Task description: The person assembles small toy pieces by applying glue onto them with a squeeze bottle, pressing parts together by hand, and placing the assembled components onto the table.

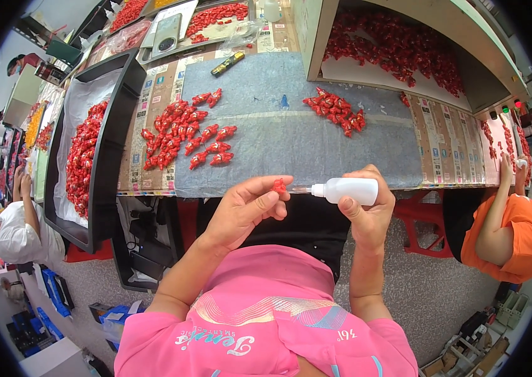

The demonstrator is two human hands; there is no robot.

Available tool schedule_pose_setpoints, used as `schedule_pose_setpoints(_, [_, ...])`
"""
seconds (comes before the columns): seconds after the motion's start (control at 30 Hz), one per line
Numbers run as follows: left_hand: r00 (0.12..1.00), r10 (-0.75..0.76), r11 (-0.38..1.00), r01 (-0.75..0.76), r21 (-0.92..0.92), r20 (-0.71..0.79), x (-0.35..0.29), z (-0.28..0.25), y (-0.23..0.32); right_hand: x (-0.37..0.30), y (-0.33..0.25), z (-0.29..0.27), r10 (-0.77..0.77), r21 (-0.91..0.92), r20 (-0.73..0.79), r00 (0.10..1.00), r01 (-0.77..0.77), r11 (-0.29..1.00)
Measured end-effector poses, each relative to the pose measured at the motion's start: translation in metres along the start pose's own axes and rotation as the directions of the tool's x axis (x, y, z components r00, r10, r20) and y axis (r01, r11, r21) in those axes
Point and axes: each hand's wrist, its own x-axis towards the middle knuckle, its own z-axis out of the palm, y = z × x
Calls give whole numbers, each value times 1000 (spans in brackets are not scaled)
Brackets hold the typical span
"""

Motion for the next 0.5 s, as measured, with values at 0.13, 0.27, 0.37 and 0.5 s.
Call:
schedule_pose_setpoints(0.13, [1000, 4, 1000, -4, -2, 9, 0, -1, -1, -1, 4, 0, 22, 10, -11, 1000, -22, 1000])
schedule_pose_setpoints(0.27, [1000, 4, 1000, -4, -11, 17, 0, -2, -2, -1, 6, 0, 27, 30, -22, 999, -26, 999])
schedule_pose_setpoints(0.37, [1000, -25, 1000, 25, -4, 8, 1, -1, -2, -1, 6, -1, 37, 36, -17, 999, -36, 999])
schedule_pose_setpoints(0.5, [999, -31, 1000, 31, -2, 11, 2, -2, -2, -2, 6, -2, 55, 23, -13, 998, -55, 998])
